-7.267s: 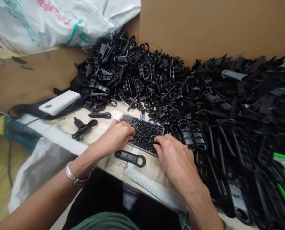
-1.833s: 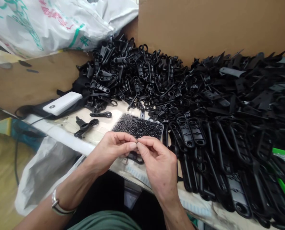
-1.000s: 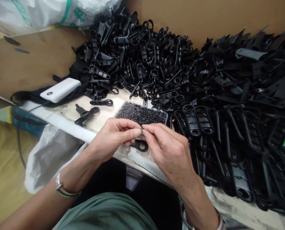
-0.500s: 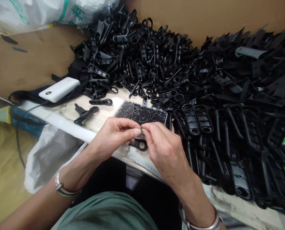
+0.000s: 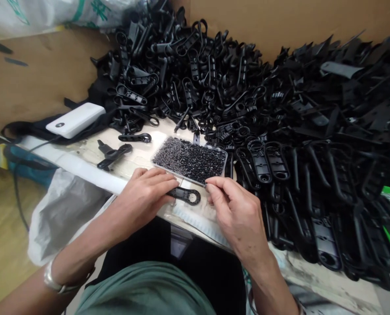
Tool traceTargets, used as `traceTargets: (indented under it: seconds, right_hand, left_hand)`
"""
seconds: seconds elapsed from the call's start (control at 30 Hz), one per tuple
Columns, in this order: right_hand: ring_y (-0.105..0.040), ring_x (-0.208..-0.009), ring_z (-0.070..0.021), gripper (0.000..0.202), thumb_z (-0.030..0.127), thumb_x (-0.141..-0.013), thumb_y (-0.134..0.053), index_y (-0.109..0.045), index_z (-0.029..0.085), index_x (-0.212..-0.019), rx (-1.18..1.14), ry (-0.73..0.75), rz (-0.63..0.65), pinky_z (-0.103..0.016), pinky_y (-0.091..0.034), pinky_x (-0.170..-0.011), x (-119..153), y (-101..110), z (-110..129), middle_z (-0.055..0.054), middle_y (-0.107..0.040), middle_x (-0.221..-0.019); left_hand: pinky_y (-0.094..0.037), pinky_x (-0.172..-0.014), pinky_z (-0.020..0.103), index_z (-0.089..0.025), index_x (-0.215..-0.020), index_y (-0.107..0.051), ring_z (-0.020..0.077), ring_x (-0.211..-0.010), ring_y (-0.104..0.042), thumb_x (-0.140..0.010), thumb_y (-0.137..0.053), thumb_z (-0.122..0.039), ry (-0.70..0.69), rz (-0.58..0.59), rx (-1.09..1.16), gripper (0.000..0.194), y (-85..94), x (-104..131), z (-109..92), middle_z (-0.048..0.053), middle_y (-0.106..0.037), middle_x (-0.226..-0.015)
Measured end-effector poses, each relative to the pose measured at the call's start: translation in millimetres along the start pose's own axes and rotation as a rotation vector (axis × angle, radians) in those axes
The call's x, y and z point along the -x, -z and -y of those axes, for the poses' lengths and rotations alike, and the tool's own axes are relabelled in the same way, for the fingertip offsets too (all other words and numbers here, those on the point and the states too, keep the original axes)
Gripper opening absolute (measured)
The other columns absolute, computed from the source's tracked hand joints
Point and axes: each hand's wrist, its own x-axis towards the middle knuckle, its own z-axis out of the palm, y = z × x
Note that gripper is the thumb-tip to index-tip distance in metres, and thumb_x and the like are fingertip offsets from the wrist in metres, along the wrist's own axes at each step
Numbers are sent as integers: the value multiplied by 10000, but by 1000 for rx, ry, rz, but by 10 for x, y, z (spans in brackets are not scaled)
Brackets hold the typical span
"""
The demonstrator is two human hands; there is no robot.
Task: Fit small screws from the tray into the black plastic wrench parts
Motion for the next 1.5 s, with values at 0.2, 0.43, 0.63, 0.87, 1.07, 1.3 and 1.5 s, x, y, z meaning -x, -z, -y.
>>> traceTargets:
  seconds: [0.2,0.43,0.63,0.87,1.07,1.3,1.5]
  right_hand:
    - [-605,-563,-94,81,225,-890,-593,-664,215,-928,106,17,-24,-214,-494,-610,183,77,-68,41,-656,-703]
    - [-654,-734,-124,74,204,-894,-578,-649,182,-886,219,157,-13,-229,-508,-765,283,55,-28,3,-696,-851]
    - [-650,-773,-103,60,169,-889,-581,-640,182,-884,200,162,20,-191,-482,-763,313,3,-25,14,-685,-868]
    - [-649,-778,-96,57,164,-887,-586,-642,176,-886,203,170,13,-181,-470,-781,327,4,-50,16,-688,-868]
    - [-648,-772,-88,63,148,-891,-573,-634,163,-889,200,201,-3,-166,-470,-783,324,3,-41,8,-684,-861]
    - [-650,-776,-100,61,148,-895,-568,-623,166,-912,188,221,-21,-187,-486,-782,325,-28,-77,2,-685,-866]
    - [-659,-775,-130,84,161,-905,-539,-619,177,-924,177,213,2,-233,-515,-763,324,-13,-65,-15,-687,-864]
  left_hand:
    - [-414,-824,339,-178,-957,-634,195,-898,-574,-833,-615,-123,54,9,77,137,-155,62,-4,17,-653,-905]
    - [-432,-764,301,-185,-903,-647,186,-861,-575,-803,-652,-132,57,-39,171,113,-203,106,-51,16,-663,-901]
    - [-427,-761,304,-184,-896,-643,188,-869,-573,-809,-650,-138,57,-38,171,99,-230,121,-50,18,-665,-916]
    - [-411,-774,339,-197,-908,-640,197,-860,-582,-915,-534,-212,54,-32,98,108,-177,-16,-153,6,-676,-895]
    - [-415,-730,343,-193,-849,-671,219,-791,-625,-879,-570,-186,-4,-53,12,105,-303,-244,-233,11,-693,-782]
    - [-422,-682,330,-187,-750,-660,211,-691,-631,-862,-560,-150,30,-62,29,155,-352,-247,-254,19,-665,-670]
    - [-444,-728,306,-178,-846,-665,192,-752,-656,-894,-486,-123,54,-39,118,194,-360,-219,-271,31,-697,-743]
